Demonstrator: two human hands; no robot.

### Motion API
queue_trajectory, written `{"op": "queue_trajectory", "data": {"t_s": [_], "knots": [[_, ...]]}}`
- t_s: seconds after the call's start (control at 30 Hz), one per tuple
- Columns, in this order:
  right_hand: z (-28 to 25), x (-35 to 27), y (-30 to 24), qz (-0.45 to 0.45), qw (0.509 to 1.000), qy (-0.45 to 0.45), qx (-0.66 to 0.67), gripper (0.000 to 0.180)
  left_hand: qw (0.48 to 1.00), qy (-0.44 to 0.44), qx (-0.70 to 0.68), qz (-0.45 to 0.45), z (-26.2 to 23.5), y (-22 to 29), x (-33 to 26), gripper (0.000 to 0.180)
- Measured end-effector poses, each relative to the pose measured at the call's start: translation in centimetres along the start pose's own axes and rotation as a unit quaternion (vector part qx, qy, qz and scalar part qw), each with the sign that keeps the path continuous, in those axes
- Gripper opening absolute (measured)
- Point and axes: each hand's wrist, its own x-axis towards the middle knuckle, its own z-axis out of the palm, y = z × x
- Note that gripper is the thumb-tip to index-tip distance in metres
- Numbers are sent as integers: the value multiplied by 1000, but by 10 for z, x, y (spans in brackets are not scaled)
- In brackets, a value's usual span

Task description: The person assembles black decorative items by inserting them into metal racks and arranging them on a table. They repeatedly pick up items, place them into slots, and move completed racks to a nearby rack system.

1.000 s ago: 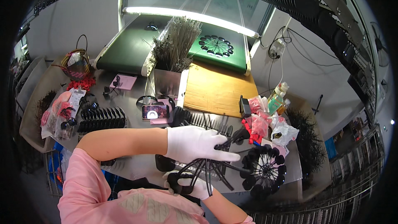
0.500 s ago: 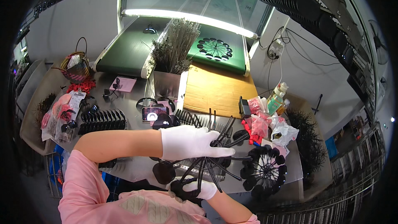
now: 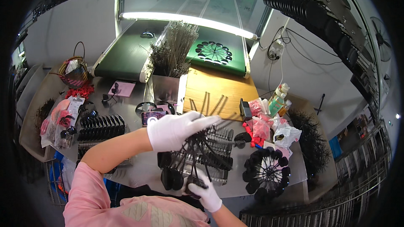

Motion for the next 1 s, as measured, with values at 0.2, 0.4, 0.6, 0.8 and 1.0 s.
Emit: {"op": "queue_trajectory", "data": {"t_s": [0.2,0.4,0.6,0.8,1.0], "knots": [[9,36,40,192,916,-237,262,84,978,16,67,195,36,34,-5,85],[16,41,10,-101,911,-25,-399,44,991,-129,-15,36,39,6,-3,102],[12,31,5,-152,917,51,-366,57,985,-63,-85,-134,26,-19,0,121],[3,54,39,159,884,-240,369,74,995,5,-103,12,44,21,-8,105],[12,58,19,-210,811,6,-547,71,988,-98,-101,-68,48,6,-4,110]]}}
